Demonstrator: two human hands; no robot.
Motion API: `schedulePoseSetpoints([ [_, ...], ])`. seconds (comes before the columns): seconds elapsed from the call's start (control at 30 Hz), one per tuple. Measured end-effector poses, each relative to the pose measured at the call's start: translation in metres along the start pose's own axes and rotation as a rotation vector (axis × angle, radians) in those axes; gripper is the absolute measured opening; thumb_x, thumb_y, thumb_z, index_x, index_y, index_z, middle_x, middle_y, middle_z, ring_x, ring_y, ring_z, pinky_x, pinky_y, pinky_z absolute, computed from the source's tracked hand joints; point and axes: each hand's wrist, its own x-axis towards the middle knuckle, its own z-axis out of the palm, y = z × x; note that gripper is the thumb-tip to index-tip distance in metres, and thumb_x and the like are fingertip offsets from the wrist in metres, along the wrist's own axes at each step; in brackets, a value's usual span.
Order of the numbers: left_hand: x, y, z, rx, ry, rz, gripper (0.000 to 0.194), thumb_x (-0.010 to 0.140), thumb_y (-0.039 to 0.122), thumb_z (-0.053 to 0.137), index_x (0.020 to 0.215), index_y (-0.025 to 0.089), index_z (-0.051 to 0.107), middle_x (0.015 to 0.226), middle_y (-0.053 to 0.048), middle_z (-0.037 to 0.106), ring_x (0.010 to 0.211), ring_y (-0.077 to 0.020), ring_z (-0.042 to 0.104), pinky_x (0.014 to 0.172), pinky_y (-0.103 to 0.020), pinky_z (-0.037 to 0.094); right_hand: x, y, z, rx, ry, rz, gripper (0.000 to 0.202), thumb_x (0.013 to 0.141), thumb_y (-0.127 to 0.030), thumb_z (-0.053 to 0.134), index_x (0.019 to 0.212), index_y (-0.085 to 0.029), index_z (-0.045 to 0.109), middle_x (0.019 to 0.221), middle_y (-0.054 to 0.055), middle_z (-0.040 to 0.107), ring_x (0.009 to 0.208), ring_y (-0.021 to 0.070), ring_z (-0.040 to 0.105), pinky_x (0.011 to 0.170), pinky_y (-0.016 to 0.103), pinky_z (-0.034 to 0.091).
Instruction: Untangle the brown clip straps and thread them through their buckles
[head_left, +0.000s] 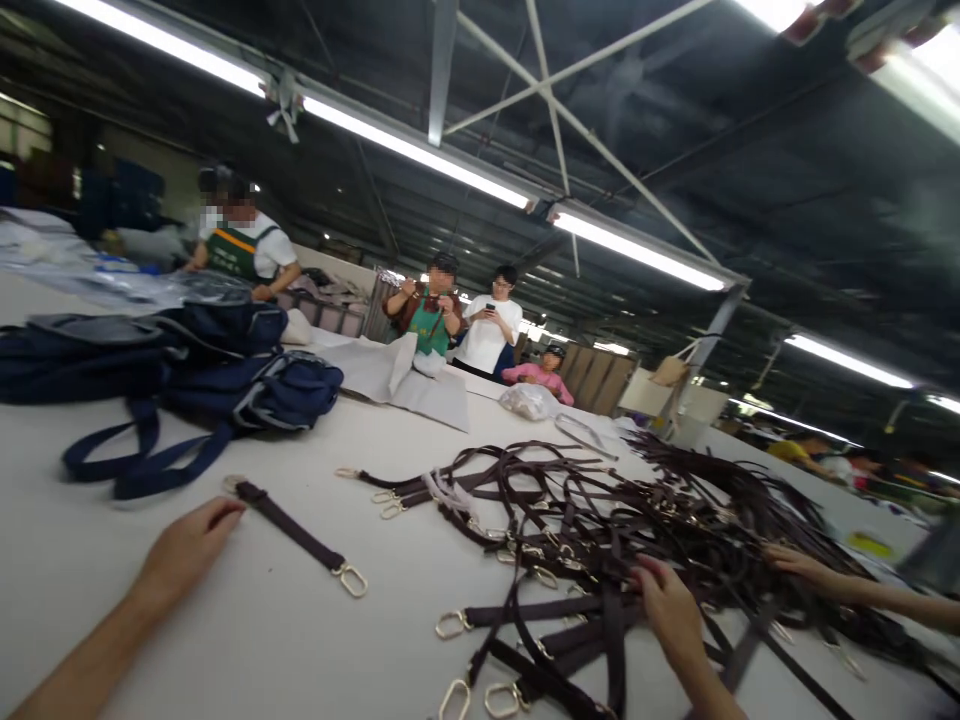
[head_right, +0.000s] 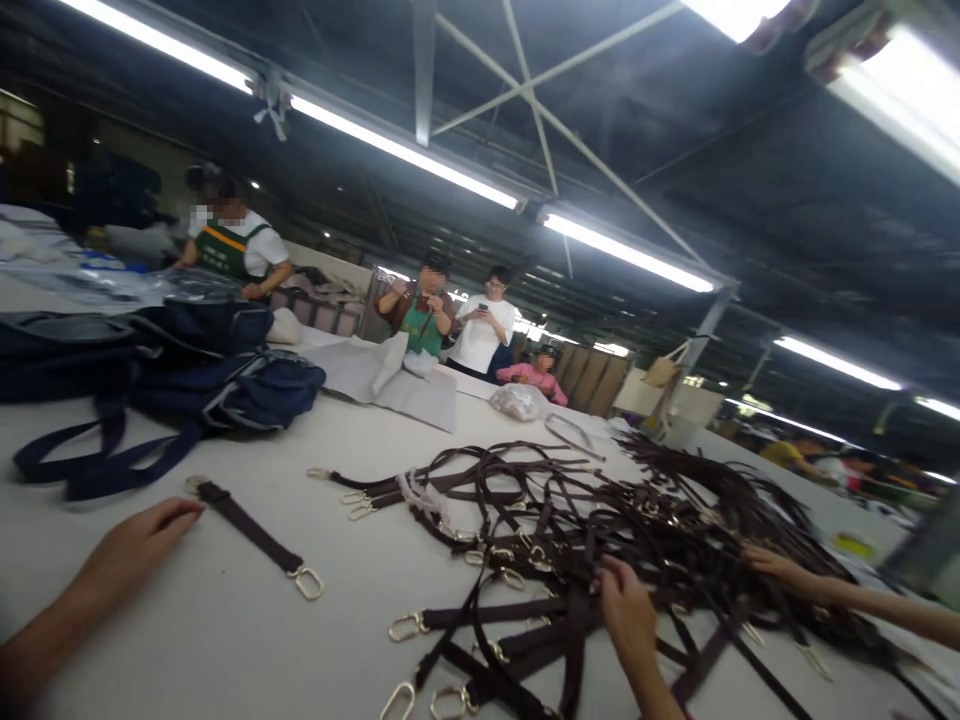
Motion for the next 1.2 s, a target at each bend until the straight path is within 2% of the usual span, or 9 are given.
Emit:
schedulePoseSetpoints([
  [0.23, -0.006, 0.010, 0.004, -0.006, 0.052, 0.045, 0.033, 0.079, 0.038, 0.037, 0.086, 0.022, 0.065, 0.093, -0.003, 0.073, 0.090, -0.0219, 0.066, 0.079, -0.028, 0.047, -0.075, -0.044, 0.156, -0.302, -0.680, -0.425, 0.022, 0.079, -0.035, 0.054, 0.091, -0.025, 0.070, 0.083, 0.004, 0.073, 0.085, 0.0258, 0.067, 0.079, 0.036, 0.052],
  [0.33, -0.007, 0.006, 0.005, 0.004, 0.041, 0.057, 0.032, 0.079, 0.038, 0.037, 0.087, 0.022, 0.064, 0.091, -0.003, 0.073, 0.088, -0.0213, 0.066, 0.077, -0.027, 0.047, -0.106, -0.048, 0.210, -0.464, -0.711, -0.496, 0.017, 0.076, -0.016, 0.058, 0.087, -0.023, 0.070, 0.099, 0.008, 0.072, 0.107, 0.0301, 0.062, 0.098, 0.041, 0.042],
  [0.47, -0.003, 0.002, 0.008, 0.031, 0.001, 0.059, 0.035, 0.082, 0.038, 0.034, 0.090, 0.022, 0.064, 0.096, -0.004, 0.072, 0.091, -0.0222, 0.066, 0.079, -0.029, 0.047, -0.124, -0.046, 0.252, -0.582, -0.634, -0.444, 0.016, 0.080, -0.010, 0.058, 0.093, -0.013, 0.066, 0.102, 0.014, 0.067, 0.109, 0.0312, 0.058, 0.101, 0.053, 0.036],
  [0.57, 0.001, 0.000, 0.014, 0.050, -0.025, 0.080, 0.035, 0.083, 0.037, 0.032, 0.092, 0.022, 0.063, 0.102, -0.005, 0.071, 0.096, -0.0221, 0.065, 0.083, -0.030, 0.045, -0.118, -0.049, 0.258, -0.489, -0.695, -0.403, 0.010, 0.079, -0.017, 0.062, 0.089, -0.016, 0.064, 0.092, 0.006, 0.066, 0.096, 0.0243, 0.060, 0.094, 0.048, 0.043],
  [0.63, 0.003, -0.001, 0.017, 0.064, -0.039, 0.092, 0.035, 0.084, 0.036, 0.031, 0.092, 0.023, 0.062, 0.105, -0.005, 0.070, 0.098, -0.0222, 0.064, 0.084, -0.031, 0.045, -0.105, -0.056, 0.248, -0.359, -0.795, -0.351, 0.008, 0.076, -0.026, 0.065, 0.078, -0.018, 0.064, 0.075, 0.002, 0.064, 0.076, 0.0204, 0.060, 0.076, 0.038, 0.048],
  [0.73, 0.006, -0.001, 0.019, 0.064, -0.066, 0.096, 0.034, 0.086, 0.035, 0.030, 0.093, 0.022, 0.061, 0.106, -0.005, 0.069, 0.098, -0.0224, 0.064, 0.084, -0.032, 0.044, -0.078, -0.074, 0.221, -0.094, -0.882, -0.231, 0.030, 0.072, -0.047, 0.064, 0.080, -0.018, 0.064, 0.058, -0.003, 0.053, 0.054, 0.0145, 0.050, 0.054, 0.028, 0.041],
  [0.83, 0.009, 0.000, 0.021, 0.039, -0.077, 0.108, 0.033, 0.087, 0.033, 0.030, 0.094, 0.022, 0.060, 0.104, -0.006, 0.069, 0.098, -0.0216, 0.063, 0.084, -0.031, 0.043, -0.056, -0.094, 0.193, 0.195, -0.807, -0.146, 0.051, 0.064, -0.058, 0.072, 0.096, -0.021, 0.060, 0.066, -0.006, 0.052, 0.057, 0.0107, 0.048, 0.054, 0.024, 0.041],
  [0.93, 0.011, 0.000, 0.023, 0.033, -0.074, 0.123, 0.032, 0.087, 0.032, 0.030, 0.093, 0.022, 0.060, 0.103, -0.006, 0.070, 0.097, -0.0211, 0.063, 0.085, -0.030, 0.043, -0.052, -0.107, 0.181, 0.396, -0.750, -0.098, 0.054, 0.056, -0.054, 0.083, 0.093, -0.022, 0.059, 0.071, -0.006, 0.052, 0.060, 0.0094, 0.048, 0.057, 0.022, 0.044],
  [1.2, 0.010, -0.007, 0.024, 0.020, -0.084, 0.138, 0.035, 0.085, 0.034, 0.029, 0.094, 0.021, 0.059, 0.108, -0.007, 0.069, 0.101, -0.0227, 0.062, 0.090, -0.034, 0.043, -0.078, -0.109, 0.190, 0.522, -0.830, -0.008, 0.041, 0.055, -0.042, 0.090, 0.084, -0.020, 0.071, 0.067, -0.003, 0.059, 0.058, 0.0087, 0.051, 0.054, 0.019, 0.046],
])
